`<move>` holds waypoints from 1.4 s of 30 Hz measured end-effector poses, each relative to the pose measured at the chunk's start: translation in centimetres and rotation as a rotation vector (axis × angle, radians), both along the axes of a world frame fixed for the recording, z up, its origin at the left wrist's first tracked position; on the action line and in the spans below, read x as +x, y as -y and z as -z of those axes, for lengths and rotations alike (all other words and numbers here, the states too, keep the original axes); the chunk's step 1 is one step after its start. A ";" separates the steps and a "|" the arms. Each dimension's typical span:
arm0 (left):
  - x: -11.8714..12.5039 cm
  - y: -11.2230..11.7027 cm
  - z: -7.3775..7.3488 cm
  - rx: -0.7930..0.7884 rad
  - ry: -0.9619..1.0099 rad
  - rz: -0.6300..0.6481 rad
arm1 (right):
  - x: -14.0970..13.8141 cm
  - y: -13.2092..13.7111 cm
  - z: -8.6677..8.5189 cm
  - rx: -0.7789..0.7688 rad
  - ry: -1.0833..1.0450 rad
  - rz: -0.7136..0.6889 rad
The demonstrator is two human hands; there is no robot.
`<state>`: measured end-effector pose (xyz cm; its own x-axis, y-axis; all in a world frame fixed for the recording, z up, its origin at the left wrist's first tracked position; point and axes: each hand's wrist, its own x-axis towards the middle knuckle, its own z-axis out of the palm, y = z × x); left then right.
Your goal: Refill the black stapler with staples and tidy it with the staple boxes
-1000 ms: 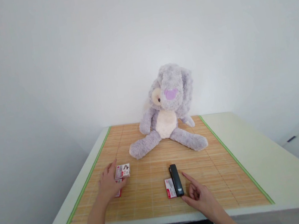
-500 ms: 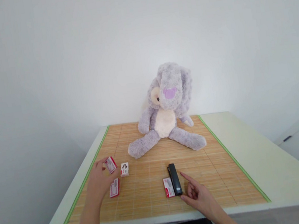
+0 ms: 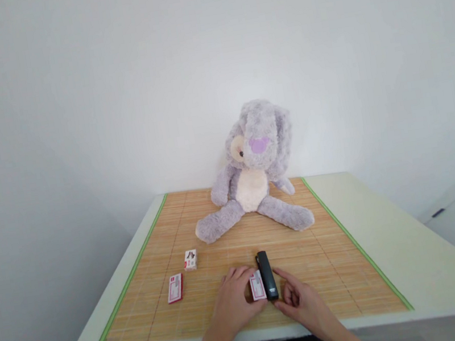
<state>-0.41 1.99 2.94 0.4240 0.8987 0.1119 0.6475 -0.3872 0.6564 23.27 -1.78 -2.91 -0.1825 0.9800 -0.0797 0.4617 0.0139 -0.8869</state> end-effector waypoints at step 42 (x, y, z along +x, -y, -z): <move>-3.6 0.7 -0.5 0.054 0.087 -0.096 | -1.2 0.7 -0.9 0.057 0.232 0.028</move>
<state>-4.06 1.26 3.39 0.3232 0.9262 0.1940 0.6244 -0.3628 0.6918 22.07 -2.48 -2.01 -0.1389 0.9884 -0.0607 0.6541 0.0455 -0.7550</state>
